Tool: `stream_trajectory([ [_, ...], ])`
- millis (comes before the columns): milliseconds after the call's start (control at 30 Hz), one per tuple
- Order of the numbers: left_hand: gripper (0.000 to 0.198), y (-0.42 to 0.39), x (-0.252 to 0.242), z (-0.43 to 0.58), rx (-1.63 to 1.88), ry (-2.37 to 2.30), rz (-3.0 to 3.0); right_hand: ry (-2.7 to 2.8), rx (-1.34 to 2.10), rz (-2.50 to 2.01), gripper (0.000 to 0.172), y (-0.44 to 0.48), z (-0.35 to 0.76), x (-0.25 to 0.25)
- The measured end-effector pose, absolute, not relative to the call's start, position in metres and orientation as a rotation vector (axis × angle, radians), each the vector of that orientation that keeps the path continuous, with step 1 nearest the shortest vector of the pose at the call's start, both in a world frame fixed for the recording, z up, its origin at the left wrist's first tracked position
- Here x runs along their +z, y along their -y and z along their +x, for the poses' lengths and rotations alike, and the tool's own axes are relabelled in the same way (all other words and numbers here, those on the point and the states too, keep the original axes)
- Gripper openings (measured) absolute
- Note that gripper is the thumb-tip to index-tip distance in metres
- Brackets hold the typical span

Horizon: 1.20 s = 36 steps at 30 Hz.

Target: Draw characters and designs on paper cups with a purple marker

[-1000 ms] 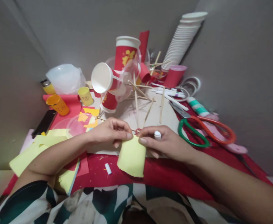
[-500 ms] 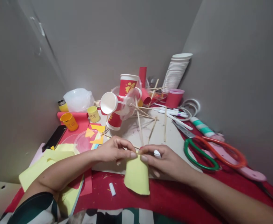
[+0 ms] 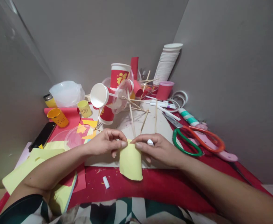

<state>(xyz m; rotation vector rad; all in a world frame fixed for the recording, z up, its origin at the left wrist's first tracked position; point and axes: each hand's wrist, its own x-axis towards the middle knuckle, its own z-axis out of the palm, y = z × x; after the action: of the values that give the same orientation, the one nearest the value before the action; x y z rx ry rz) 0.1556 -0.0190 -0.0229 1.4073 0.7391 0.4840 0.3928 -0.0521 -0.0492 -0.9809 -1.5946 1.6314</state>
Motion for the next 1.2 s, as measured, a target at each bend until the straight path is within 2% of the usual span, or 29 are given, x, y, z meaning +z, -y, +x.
stream_trajectory([
  [233,0.036,0.013,-0.02,0.162,0.437,-0.755,1.352,1.619,1.52,-0.938,0.047,0.052,0.396,-0.042],
  [467,0.027,0.012,-0.026,0.16,0.438,-0.732,1.403,1.602,1.501,-0.87,0.051,0.052,0.396,-0.04],
  [767,0.032,0.009,-0.021,0.163,0.394,-0.753,1.436,1.635,1.537,-0.887,0.047,0.052,0.399,-0.038],
  [933,0.017,0.014,-0.019,0.166,0.391,-0.783,1.482,1.603,1.581,-0.839,0.051,0.057,0.396,-0.039],
  [1033,0.022,0.01,-0.021,0.164,0.442,-0.784,1.46,1.601,1.5,-0.864,0.049,0.054,0.399,-0.037],
  [1200,0.034,0.004,-0.019,0.163,0.419,-0.758,1.401,1.57,1.455,-0.861,0.038,0.048,0.404,-0.034],
])
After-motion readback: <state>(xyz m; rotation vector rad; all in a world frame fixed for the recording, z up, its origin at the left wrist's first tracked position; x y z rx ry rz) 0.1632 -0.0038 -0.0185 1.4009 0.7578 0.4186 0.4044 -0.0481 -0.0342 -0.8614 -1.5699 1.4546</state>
